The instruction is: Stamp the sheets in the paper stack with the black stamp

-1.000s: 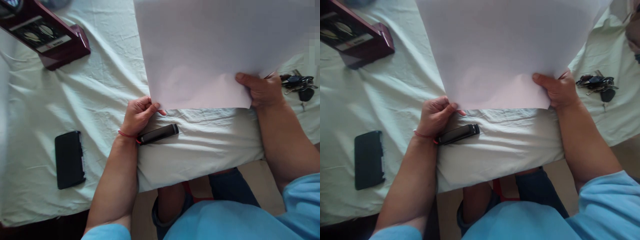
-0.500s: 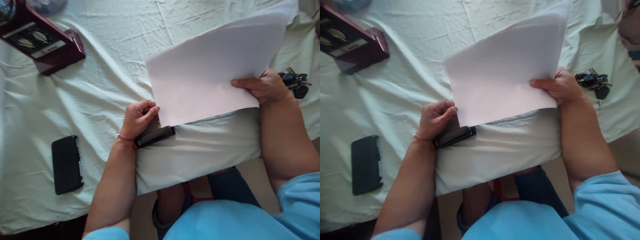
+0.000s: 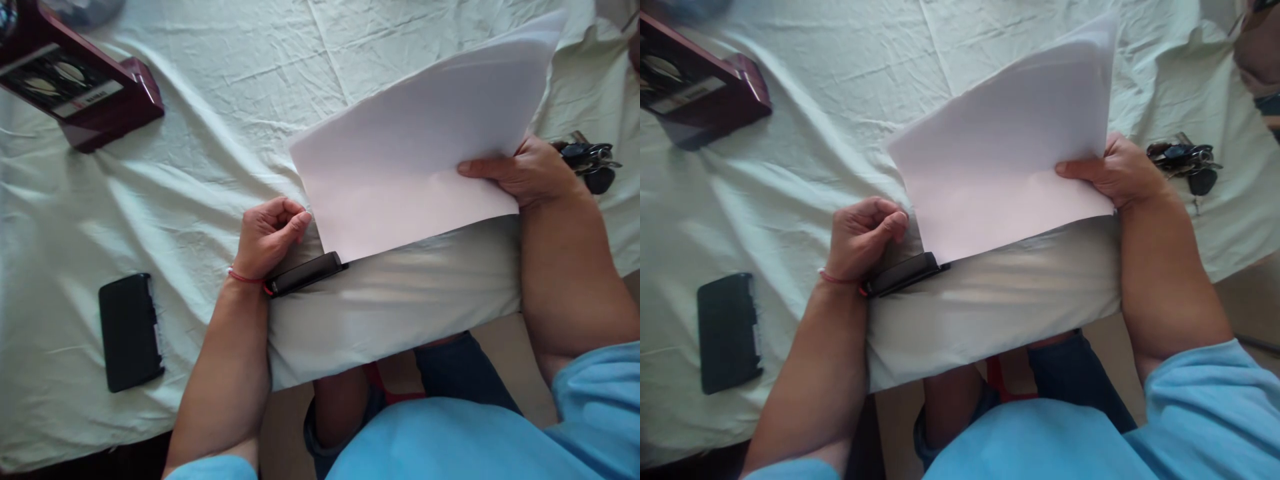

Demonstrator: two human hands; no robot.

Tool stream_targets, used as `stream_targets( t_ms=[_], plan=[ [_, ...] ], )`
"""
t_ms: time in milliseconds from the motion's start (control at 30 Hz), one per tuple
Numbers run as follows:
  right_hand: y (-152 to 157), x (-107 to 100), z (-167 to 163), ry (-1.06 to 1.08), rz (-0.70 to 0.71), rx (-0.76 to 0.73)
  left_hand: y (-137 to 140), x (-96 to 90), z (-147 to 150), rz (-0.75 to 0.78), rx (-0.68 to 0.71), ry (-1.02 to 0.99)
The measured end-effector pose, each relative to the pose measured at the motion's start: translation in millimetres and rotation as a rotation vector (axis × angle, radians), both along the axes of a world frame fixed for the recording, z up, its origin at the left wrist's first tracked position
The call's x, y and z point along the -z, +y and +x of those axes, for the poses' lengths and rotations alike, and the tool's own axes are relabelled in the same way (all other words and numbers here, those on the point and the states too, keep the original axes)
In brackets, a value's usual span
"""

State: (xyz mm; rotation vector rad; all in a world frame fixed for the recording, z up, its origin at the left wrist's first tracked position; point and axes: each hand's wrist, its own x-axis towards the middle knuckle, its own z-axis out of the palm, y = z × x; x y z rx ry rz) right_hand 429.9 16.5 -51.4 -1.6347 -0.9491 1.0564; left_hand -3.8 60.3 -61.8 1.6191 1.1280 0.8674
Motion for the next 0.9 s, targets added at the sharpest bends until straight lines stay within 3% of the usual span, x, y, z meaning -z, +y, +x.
stream_targets(
  t_ms=[100,233,533,900],
  plan=[
    [-1.9,-1.4,-0.2,0.003,0.010,0.001,1.7,-2.2,-4.0,-0.049,0.054,-0.092],
    [-1.4,-0.7,0.2,0.019,-0.010,-0.027,6.8,-8.5,-14.3,-0.041,0.251,-0.097],
    [4.4,-1.2,-3.2,0.028,-0.081,-0.009,14.8,-25.6,-21.2,0.033,0.524,0.206],
    [1.3,4.7,1.7,0.130,0.001,-0.052,7.1,-80.7,2.4,-0.083,0.638,0.770]
  ],
)
